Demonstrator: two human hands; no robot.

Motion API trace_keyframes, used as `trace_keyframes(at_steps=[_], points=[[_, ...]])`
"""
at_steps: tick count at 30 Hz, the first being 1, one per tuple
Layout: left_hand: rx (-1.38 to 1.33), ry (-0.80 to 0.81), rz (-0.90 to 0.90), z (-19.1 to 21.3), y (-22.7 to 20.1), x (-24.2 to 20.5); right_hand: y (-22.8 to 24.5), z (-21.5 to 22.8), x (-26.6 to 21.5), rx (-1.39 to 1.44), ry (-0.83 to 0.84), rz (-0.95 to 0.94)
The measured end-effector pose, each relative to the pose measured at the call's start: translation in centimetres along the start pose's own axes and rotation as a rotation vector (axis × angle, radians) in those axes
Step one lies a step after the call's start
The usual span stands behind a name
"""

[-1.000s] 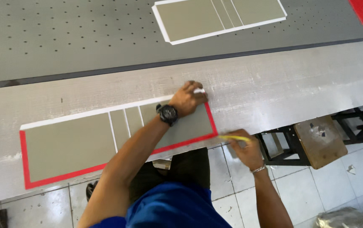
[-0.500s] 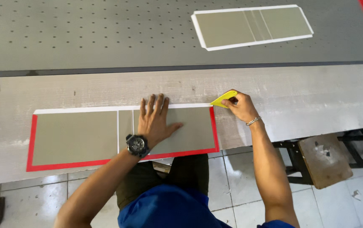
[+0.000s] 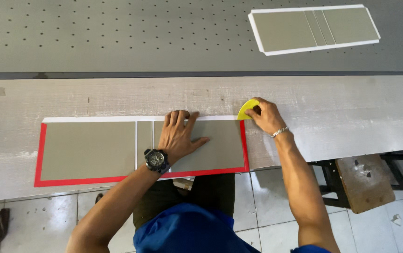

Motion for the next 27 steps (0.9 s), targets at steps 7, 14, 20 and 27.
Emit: trace_keyframes(at_steps=[7,14,20,27], points=[[-0.032,-0.001,-0.064,-0.4,0.1,-0.2,-2.2,1.7,-1.3,0.237,-0.164,-0.154],[0.033,-0.074,-0.123,0.1,-0.5,-0.3,8.3,1.5,0.5,0.25,0.046,0.029],[0.055,-0.156,-0.142,-0.3,-0.2,-0.9,9.8,-3.7,-7.4,-0.239,-0.152,0.31],[0.027,-0.027,-0.119,1.3,-0.6,-1.7,2.3,6.6,-4.6,-0.237,-0.465,0.106]])
Point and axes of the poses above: each hand's wrist, its own x-axis towards the middle knuckle, its own z-axis out of the back of the hand, y = z × x, the point moved 5 cm from there along x, towards the middle knuckle, and after that the axes turned 8 degrees about z, right-handed, at the moved point
